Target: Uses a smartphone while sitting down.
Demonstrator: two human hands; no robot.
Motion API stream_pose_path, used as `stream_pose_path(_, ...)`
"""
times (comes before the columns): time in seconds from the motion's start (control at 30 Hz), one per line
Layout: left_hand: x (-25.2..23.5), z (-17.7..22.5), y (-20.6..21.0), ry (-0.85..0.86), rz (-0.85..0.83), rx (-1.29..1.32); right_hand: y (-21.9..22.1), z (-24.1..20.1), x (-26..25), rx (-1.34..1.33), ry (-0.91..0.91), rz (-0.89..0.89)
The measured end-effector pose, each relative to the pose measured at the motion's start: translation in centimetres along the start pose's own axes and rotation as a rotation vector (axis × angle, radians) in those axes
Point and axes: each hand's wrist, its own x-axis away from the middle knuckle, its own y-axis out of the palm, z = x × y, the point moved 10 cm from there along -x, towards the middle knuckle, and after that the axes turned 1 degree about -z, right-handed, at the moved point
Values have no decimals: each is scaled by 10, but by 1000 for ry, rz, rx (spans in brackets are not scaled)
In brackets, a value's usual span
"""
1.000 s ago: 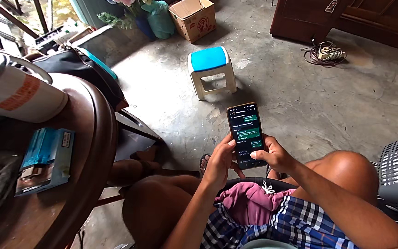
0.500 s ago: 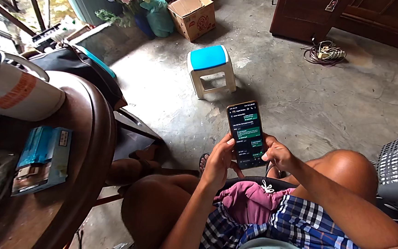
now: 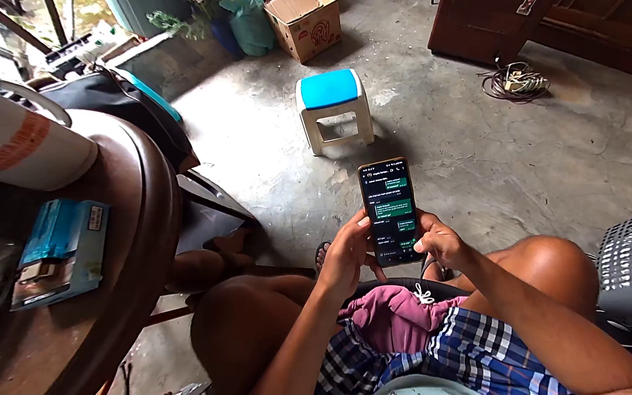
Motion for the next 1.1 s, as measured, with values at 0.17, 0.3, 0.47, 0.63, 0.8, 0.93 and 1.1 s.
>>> stream_pose_path(0.17, 1, -1, 0, -5, -23, 50, 1, 1, 0, -84, -35, -46)
stream_pose_path(0.3, 1, 0, 0, 15, -38, 68, 4, 0, -1, -55, -51, -46)
stream_pose_path(0.47, 0, 2, -2, 27, 1, 27, 11, -4, -4, 60, -33, 61)
stream_pose_path(0.63, 0, 2, -1, 42, 3, 16, 14, -1, -4, 3, 20, 98)
stream_pose_path(0.8, 0, 3, -2, 46, 16, -18, 15, -1, -3, -49, 27, 80)
stream_pose_path(0.93, 1, 7, -2, 53, 70, -62, 14, -1, -4, -117, 3, 38)
stream_pose_path(1.1, 2, 7, -3, 68, 131, -146, 14, 0, -3, -78, 3, 41)
